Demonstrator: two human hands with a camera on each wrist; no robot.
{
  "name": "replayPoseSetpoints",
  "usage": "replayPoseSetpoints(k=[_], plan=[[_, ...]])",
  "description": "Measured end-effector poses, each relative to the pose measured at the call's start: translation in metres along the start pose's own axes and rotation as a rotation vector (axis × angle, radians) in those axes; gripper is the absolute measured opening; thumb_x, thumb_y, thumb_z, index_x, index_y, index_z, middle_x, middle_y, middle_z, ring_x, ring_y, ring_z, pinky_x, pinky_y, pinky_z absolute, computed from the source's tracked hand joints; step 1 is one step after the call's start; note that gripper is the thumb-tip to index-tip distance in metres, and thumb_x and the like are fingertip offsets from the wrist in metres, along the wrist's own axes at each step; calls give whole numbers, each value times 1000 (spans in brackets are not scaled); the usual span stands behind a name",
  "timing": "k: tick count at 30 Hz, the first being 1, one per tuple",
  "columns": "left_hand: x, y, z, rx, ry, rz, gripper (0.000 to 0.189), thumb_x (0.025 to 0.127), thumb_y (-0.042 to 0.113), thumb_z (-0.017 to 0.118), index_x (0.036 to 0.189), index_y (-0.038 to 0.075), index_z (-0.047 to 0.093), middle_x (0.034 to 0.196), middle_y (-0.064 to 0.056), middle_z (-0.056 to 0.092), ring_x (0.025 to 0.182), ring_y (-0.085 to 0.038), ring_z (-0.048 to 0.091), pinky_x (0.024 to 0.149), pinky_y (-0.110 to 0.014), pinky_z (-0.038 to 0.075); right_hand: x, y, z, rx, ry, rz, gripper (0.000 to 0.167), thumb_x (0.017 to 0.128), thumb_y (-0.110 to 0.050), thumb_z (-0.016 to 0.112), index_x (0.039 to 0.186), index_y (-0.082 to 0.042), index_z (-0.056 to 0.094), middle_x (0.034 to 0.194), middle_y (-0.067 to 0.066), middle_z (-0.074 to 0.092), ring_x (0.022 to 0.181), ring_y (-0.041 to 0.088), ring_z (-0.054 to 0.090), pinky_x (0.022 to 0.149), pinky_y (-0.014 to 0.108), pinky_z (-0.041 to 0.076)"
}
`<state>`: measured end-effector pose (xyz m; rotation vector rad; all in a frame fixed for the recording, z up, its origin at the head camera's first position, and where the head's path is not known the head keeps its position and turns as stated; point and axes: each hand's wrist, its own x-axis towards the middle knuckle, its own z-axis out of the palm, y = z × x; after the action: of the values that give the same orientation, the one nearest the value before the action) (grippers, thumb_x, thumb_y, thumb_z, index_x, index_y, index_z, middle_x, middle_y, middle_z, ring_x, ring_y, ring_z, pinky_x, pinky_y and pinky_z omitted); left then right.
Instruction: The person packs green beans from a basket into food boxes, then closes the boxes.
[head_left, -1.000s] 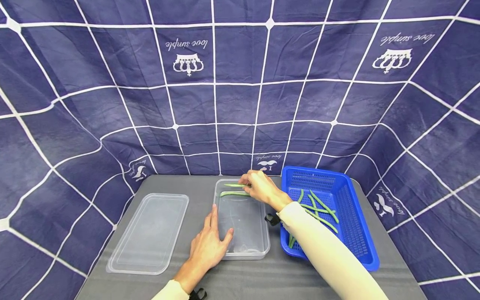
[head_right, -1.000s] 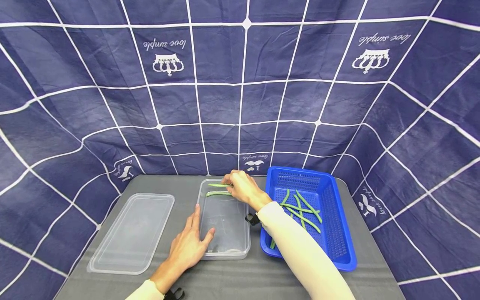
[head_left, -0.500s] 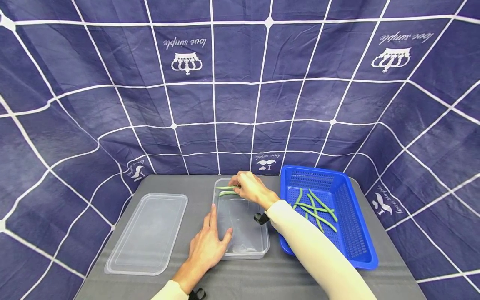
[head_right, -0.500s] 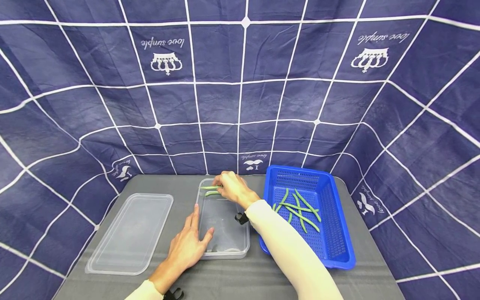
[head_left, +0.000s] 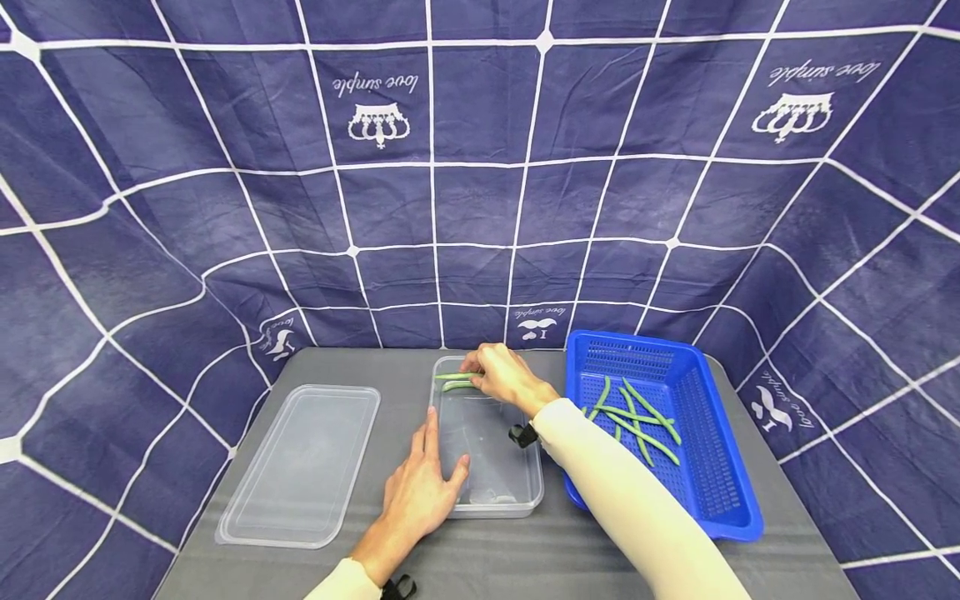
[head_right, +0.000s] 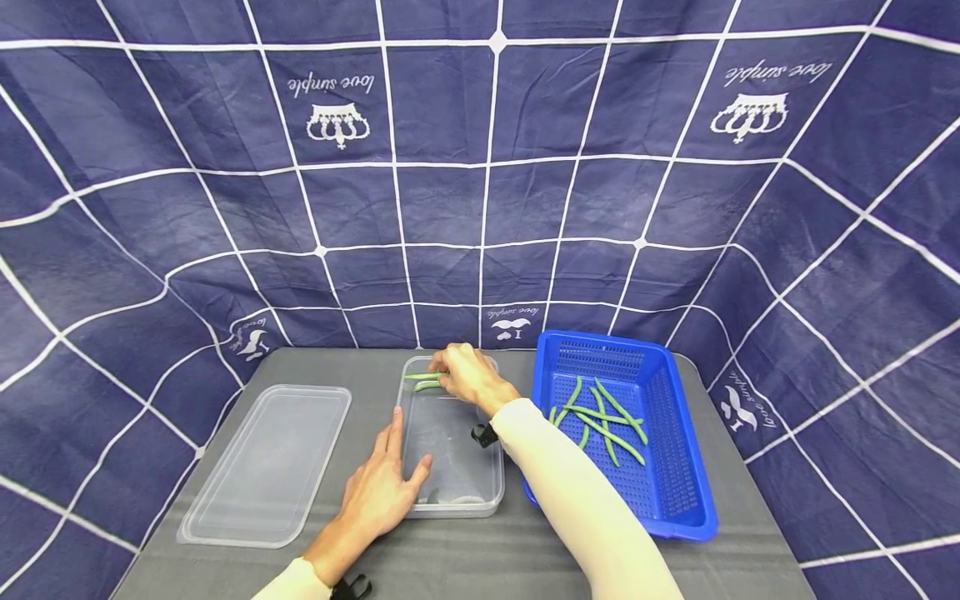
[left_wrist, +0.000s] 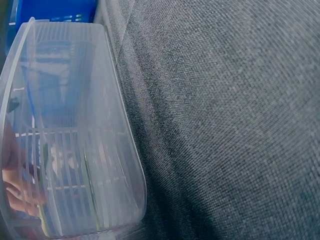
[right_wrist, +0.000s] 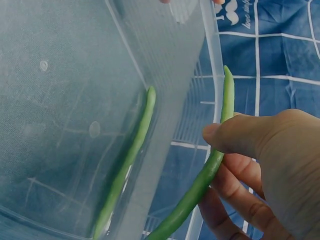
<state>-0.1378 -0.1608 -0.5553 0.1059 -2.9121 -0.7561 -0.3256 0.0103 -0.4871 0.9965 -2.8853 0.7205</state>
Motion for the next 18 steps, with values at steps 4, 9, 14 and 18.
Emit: replayPoseSetpoints(k=[4, 9, 14, 18], plan=[[0, 1, 0, 1, -4, -3, 104, 107, 55, 75, 188, 18, 21, 174, -13, 57, 113, -46, 83, 82, -63, 66, -2, 1, 0, -12, -16, 14, 26, 102, -10, 89, 126, -20, 89, 122, 5, 86, 116, 24, 84, 105, 46, 68], [0, 4, -1, -4, -6, -1, 104, 107, 55, 76, 188, 18, 23, 174, -12, 56, 112, -46, 84, 81, -63, 66, -4, 2, -2, -45, -24, 27, 33, 102, -13, 90, 134, -21, 86, 129, 6, 83, 122, 28, 82, 107, 49, 68], [1, 4, -1, -6, 0, 11, 104, 106, 54, 77, 187, 16, 24, 173, -13, 57, 111, -46, 84, 80, -62, 66, -9, 2, -5, -40, -24, 35, 34, 103, -12, 89, 136, -20, 85, 130, 6, 82, 125, 30, 81, 108, 50, 67], [0, 1, -1, -4, 2, 13, 104, 107, 54, 76, 188, 17, 22, 173, -14, 57, 110, -46, 84, 80, -62, 66, -12, -1, -10, -47, -16, 24, 33, 103, -13, 89, 135, -20, 85, 129, 6, 82, 124, 30, 81, 107, 51, 68]])
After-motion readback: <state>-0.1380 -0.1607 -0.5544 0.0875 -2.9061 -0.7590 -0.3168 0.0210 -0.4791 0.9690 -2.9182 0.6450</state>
